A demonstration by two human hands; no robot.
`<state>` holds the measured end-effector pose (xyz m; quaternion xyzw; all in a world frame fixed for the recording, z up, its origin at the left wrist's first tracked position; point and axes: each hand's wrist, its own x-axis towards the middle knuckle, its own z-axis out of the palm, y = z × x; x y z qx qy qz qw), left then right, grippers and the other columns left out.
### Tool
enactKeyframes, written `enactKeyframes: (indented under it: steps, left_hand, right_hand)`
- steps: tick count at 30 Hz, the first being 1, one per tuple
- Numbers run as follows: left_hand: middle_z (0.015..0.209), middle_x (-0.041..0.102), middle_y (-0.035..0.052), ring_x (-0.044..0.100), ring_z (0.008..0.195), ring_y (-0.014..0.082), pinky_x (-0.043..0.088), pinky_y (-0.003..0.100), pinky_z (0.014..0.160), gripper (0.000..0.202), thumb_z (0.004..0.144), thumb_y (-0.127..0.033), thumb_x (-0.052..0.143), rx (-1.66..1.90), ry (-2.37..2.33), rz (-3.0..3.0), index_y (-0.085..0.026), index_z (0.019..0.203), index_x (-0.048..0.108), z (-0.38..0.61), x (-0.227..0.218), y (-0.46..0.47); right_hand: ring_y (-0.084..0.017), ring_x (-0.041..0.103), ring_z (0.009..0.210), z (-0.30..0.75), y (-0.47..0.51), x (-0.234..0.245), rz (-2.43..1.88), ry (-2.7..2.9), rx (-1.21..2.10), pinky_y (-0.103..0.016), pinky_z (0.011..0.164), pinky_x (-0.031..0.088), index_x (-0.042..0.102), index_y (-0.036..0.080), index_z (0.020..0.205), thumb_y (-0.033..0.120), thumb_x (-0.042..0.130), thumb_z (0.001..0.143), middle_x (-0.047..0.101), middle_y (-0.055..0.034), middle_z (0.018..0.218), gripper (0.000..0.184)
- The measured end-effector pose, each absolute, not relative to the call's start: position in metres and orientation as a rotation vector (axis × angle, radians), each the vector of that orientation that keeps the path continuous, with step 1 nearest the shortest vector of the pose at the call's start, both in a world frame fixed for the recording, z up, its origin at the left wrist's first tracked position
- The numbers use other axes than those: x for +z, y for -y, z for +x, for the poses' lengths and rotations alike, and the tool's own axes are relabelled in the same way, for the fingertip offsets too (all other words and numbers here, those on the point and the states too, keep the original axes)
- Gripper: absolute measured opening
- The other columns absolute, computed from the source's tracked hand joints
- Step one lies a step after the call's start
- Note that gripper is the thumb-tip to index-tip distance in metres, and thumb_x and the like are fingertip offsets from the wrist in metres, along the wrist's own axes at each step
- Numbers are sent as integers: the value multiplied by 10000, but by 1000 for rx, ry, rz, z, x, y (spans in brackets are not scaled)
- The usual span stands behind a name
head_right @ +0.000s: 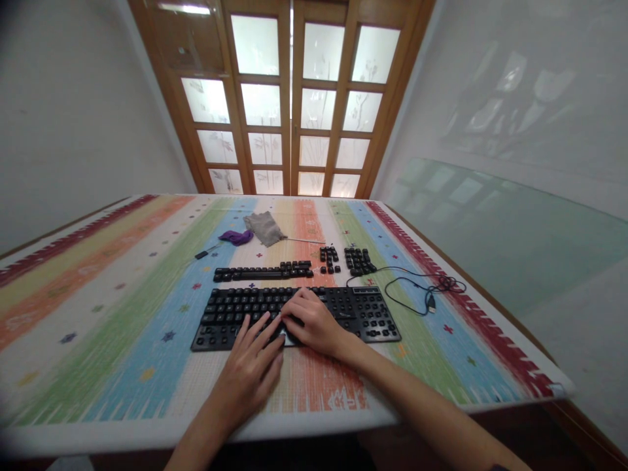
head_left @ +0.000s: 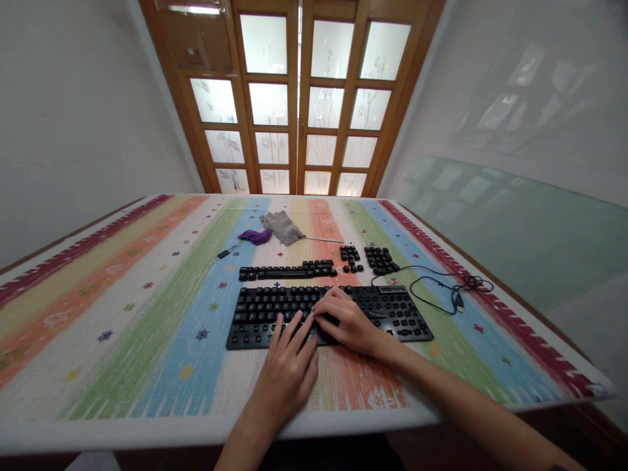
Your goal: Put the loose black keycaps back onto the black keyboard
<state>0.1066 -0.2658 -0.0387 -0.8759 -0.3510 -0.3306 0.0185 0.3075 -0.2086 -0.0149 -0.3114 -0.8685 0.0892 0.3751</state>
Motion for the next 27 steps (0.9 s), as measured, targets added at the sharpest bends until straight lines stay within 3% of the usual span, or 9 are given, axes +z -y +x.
enactKeyframes:
  steps: [5, 10, 16, 20, 27]
  left_hand:
    - [1410, 571, 131, 424, 1399, 321, 319, 659, 1149, 297, 950, -112, 456, -1037, 1098, -2706, -143, 1171, 652, 107, -39, 266]
    - [1415, 563, 135, 413, 1409, 321, 328, 644, 1151, 345, 942, -112, 460, -1013, 1097, -2705, -148, 1254, 604, 108, -42, 265]
    - [1367, 588, 160, 409, 1410, 329, 340, 630, 1149, 421, 911, -108, 465, -977, 1125, -2698, -116, 1330, 499, 112, -45, 264]
    - [1297, 621, 165, 461, 1370, 321, 358, 609, 1147, 473, 883, -96, 456, -1019, 1146, -2678, -111, 1356, 454, 114, -47, 264]
    - [1243, 637, 176, 519, 1310, 333, 395, 605, 1126, 456, 874, -117, 472, -979, 1161, -2684, -93, 1329, 454, 114, -51, 264]
  right_hand:
    - [-201, 527, 845, 307, 209, -14, -810, 2254, 152, -338, 782, 471, 656, 176, 947, 154, 536, 955, 678, -53, 825, 123]
    - [-206, 506, 779, 306, 212, -13, -772, 2431, -251, -348, 711, 413, 650, 164, 885, 155, 478, 992, 669, -74, 809, 203]
    - [-237, 548, 803, 299, 219, -13, -708, 2601, -611, -377, 708, 406, 637, 85, 1026, 75, 478, 970, 680, -131, 874, 168]
    - [-245, 556, 789, 293, 220, -12, -658, 2631, -735, -369, 664, 396, 641, 22, 1045, 49, 476, 958, 656, -133, 745, 189]
    - [-209, 538, 710, 291, 215, -14, -622, 2669, -758, -337, 615, 373, 661, 79, 984, 65, 419, 982, 646, -92, 687, 242]
